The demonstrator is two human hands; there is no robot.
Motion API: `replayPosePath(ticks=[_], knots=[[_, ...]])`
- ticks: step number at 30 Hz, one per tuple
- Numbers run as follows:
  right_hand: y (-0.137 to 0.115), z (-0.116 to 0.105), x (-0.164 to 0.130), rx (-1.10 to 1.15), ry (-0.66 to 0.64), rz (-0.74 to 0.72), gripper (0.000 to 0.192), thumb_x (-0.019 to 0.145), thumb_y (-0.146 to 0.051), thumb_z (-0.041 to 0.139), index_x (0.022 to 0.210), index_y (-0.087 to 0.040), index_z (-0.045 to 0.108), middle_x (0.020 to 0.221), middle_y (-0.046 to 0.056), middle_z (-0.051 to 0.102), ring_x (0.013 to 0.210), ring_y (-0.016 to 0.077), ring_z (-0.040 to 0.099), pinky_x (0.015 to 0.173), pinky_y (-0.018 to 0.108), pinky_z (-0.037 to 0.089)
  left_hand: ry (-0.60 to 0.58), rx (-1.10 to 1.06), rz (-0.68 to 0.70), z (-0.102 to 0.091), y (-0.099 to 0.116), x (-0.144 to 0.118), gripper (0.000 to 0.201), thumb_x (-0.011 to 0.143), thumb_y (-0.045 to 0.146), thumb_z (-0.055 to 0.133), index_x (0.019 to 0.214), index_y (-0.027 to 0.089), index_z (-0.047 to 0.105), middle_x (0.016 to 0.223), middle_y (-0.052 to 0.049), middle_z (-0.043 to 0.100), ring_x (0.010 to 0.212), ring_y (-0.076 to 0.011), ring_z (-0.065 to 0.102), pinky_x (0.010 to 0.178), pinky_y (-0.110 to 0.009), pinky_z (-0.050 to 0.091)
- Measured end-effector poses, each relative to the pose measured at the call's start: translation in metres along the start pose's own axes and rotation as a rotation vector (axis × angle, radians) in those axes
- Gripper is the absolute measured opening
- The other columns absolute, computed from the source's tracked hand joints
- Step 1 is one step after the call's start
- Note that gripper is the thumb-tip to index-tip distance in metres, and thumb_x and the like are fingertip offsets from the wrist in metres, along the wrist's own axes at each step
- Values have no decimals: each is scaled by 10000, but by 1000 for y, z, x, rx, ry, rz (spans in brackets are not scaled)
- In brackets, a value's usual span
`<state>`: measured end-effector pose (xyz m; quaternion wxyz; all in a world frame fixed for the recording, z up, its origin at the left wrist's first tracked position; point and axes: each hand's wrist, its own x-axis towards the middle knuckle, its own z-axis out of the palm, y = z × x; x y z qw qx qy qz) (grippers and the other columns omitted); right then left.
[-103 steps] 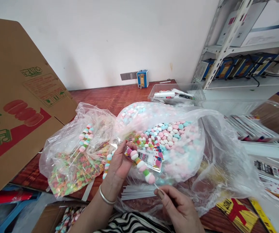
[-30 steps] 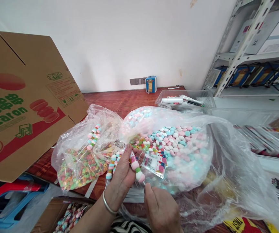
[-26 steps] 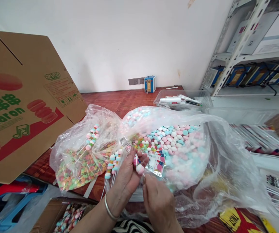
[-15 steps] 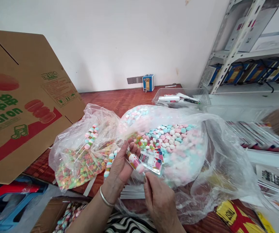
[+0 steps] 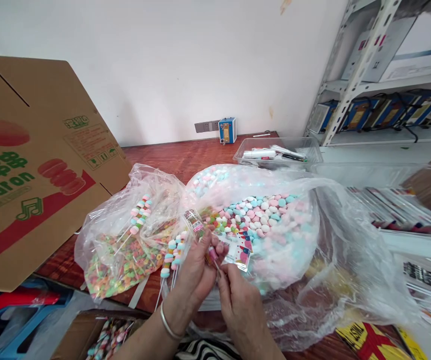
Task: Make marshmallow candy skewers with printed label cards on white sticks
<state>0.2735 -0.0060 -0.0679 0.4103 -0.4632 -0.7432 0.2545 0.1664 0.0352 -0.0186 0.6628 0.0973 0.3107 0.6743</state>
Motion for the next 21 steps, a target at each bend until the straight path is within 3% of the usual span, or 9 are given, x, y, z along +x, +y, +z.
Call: replayPosePath(ticks=[5, 10, 15, 21], knots=[[4, 7, 10, 97, 56, 107, 224, 990, -354, 404, 988, -204, 570, 904, 77, 728, 770, 210, 712, 628, 264, 521, -18, 47, -88, -6, -23, -16, 319, 729, 326, 781, 962, 154, 648, 732, -5, 637, 697, -117, 599, 764, -263, 480], [9, 6, 5, 62, 102, 94, 233, 985, -361, 419, 862, -213, 551, 669, -10, 625, 538, 157, 613, 511, 235, 449, -58, 199, -44, -15, -10, -21, 275, 799, 359, 712, 972, 147, 679, 1018, -95, 699, 920, -174, 625, 875, -304, 458], [6, 6, 0, 67, 116, 41, 229, 982, -324, 418, 839, -207, 554, 646, -24, 584, 513, 138, 570, 500, 221, 427, -11, 280, -49, -21, -3, -18, 219, 749, 303, 758, 889, 139, 718, 861, -85, 726, 836, -174, 641, 814, -284, 454], [3, 12, 4, 184, 117, 173, 242, 967, -368, 440, 872, -194, 580, 761, 26, 664, 664, 169, 640, 604, 240, 484, 18, 265, 27, -25, -29, -19, 239, 723, 336, 775, 874, 152, 751, 824, -76, 733, 851, -198, 653, 833, -306, 463]])
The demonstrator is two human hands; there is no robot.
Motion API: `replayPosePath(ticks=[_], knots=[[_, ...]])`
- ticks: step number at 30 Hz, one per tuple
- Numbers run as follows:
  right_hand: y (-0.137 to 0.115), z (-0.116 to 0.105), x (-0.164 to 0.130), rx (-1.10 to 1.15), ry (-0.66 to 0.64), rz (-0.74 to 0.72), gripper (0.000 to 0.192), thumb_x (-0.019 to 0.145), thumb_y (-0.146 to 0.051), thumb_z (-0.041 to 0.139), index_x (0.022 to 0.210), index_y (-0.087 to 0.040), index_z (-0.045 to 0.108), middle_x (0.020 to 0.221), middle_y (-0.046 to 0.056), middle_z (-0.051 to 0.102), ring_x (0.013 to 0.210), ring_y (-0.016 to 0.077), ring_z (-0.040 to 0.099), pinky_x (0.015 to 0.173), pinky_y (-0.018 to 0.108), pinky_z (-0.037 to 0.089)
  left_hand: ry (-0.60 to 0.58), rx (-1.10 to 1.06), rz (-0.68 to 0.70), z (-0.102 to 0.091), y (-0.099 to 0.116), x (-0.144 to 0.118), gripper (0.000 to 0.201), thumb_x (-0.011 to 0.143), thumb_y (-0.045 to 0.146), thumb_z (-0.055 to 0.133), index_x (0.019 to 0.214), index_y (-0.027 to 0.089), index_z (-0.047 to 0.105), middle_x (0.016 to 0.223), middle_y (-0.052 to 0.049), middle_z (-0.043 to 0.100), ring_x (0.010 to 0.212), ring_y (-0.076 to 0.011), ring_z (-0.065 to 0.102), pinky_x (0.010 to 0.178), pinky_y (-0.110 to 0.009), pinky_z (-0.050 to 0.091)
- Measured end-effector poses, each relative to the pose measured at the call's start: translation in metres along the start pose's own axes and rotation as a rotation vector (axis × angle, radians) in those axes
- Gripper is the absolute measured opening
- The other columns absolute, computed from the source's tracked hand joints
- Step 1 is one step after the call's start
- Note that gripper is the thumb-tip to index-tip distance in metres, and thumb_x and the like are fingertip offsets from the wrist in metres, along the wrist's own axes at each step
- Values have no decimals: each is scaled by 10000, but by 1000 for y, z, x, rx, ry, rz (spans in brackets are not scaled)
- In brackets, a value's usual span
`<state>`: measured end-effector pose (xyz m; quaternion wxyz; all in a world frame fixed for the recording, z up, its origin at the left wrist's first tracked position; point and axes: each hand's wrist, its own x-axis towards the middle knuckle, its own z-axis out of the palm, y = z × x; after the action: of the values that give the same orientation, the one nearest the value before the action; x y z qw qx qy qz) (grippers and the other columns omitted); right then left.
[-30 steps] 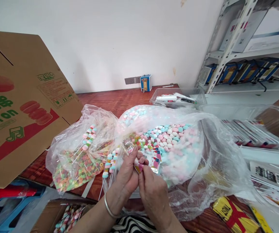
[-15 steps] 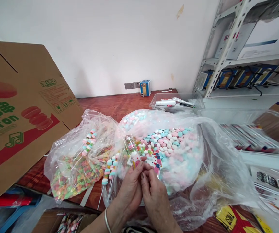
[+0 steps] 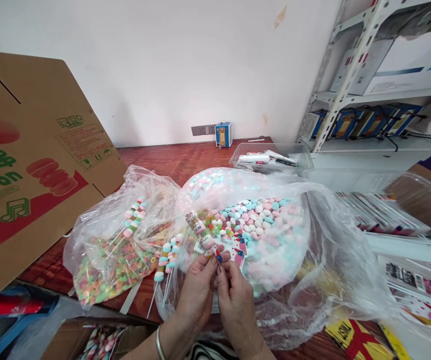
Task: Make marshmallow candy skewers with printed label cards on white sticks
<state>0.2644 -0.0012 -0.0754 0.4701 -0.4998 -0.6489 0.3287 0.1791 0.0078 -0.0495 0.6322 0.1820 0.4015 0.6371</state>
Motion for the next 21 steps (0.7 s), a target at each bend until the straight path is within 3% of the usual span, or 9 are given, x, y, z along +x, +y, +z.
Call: replayPosePath(ticks=[3, 8, 13, 18, 21], knots=[[5, 1, 0, 62, -11, 57, 262, 965, -404, 435, 899, -195, 580, 689, 5, 622, 599, 162, 603, 537, 236, 458, -27, -25, -10, 2, 1, -3, 195, 748, 323, 758, 853, 160, 744, 861, -68, 734, 855, -181, 650, 845, -293, 461], [14, -1, -3, 151, -67, 129, 253, 976, -424, 423, 950, -207, 552, 534, -67, 468, 425, 119, 439, 405, 214, 339, -96, -95, -32, 3, 29, -1, 228, 830, 366, 673, 930, 172, 738, 938, -69, 729, 847, -160, 642, 829, -284, 471], [10, 0, -4, 243, -175, 165, 270, 980, -443, 427, 866, -215, 515, 531, -77, 420, 427, 100, 379, 410, 209, 307, -122, -23, -69, -2, 38, 7, 228, 746, 271, 770, 927, 133, 753, 878, -75, 726, 791, -130, 627, 783, -240, 468], [5, 1, 2, 372, -263, 238, 291, 977, -479, 422, 918, -207, 508, 514, -84, 435, 415, 106, 407, 419, 217, 327, -41, -46, -114, -7, 26, 9, 211, 625, 268, 849, 728, 126, 733, 675, -38, 670, 626, -106, 567, 633, -216, 440], [2, 0, 7, 318, -211, 214, 282, 966, -469, 453, 949, -199, 534, 594, -41, 535, 542, 143, 543, 545, 253, 446, 52, -18, -43, -7, 22, 10, 207, 611, 277, 852, 705, 138, 731, 684, -34, 671, 638, -109, 565, 633, -217, 435]])
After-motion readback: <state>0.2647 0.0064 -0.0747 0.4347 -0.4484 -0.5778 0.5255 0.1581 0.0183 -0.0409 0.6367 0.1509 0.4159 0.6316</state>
